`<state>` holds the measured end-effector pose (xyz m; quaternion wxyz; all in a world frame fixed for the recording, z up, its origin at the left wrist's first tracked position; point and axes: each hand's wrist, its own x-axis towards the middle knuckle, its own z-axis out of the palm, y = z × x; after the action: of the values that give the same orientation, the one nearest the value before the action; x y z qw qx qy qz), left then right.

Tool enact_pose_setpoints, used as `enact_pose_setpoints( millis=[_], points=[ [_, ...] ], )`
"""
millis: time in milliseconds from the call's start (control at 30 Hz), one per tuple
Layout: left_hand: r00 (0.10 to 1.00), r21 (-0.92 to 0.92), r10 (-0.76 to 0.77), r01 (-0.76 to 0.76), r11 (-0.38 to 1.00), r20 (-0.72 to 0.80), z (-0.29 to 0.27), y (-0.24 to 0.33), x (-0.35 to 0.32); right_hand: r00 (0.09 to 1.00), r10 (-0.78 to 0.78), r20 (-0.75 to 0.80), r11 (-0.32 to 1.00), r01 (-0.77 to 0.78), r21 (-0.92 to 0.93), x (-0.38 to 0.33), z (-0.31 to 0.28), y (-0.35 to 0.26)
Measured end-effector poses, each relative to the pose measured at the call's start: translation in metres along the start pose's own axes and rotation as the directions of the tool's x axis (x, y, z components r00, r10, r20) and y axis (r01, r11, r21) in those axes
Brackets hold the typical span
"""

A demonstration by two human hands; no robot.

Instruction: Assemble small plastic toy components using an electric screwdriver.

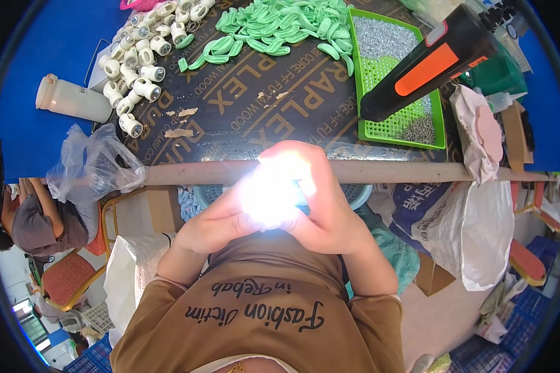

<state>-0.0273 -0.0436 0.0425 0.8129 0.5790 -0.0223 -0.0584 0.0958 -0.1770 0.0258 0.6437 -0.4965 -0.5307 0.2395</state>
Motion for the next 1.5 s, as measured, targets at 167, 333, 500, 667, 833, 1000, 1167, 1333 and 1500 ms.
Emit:
enact_pose_setpoints(
  millis=[167,333,500,667,833,1000,1167,1333,1500],
  points=[
    [1.0,-0.038,0.021,-0.02,0.999,0.011,-0.001,-0.006,0.001,0.999,0.021,-0.025,0.999,-0.021,0.027,-0.001,0.001,0.002],
    [0.999,-0.125,0.01,-0.005,0.992,0.042,-0.002,-0.008,0.001,1.0,-0.01,-0.018,0.996,0.012,0.094,0.005,0.003,-0.001],
    [0.998,-0.145,0.019,-0.011,0.989,0.054,-0.001,-0.007,0.003,0.999,0.02,-0.034,0.995,-0.017,0.098,0.004,0.004,-0.004],
    [0.999,-0.157,0.001,0.006,0.988,0.046,-0.002,-0.003,0.003,0.999,0.044,-0.005,0.991,-0.043,0.128,0.005,0.003,-0.005],
    [0.999,-0.21,-0.027,0.035,0.977,0.042,-0.003,-0.002,0.001,0.993,0.12,-0.021,0.979,-0.115,0.166,0.001,0.005,-0.006],
    [0.998,-0.037,-0.065,0.065,0.997,0.012,-0.005,-0.007,-0.003,0.979,0.19,-0.071,0.975,-0.179,0.129,-0.008,0.008,-0.003],
    [0.993,0.617,0.035,0.044,0.785,-0.115,0.003,-0.022,-0.002,0.972,0.126,-0.197,0.984,-0.147,-0.098,-0.015,-0.014,-0.009],
    [0.957,0.971,0.267,0.054,0.232,-0.117,0.015,-0.067,0.001,0.943,0.119,-0.31,0.956,-0.194,-0.221,-0.021,-0.025,-0.007],
    [0.902,0.98,0.416,0.035,0.196,-0.116,0.02,-0.059,0.001,0.951,0.086,-0.297,0.87,-0.217,-0.443,-0.011,-0.016,0.002]
  ],
)
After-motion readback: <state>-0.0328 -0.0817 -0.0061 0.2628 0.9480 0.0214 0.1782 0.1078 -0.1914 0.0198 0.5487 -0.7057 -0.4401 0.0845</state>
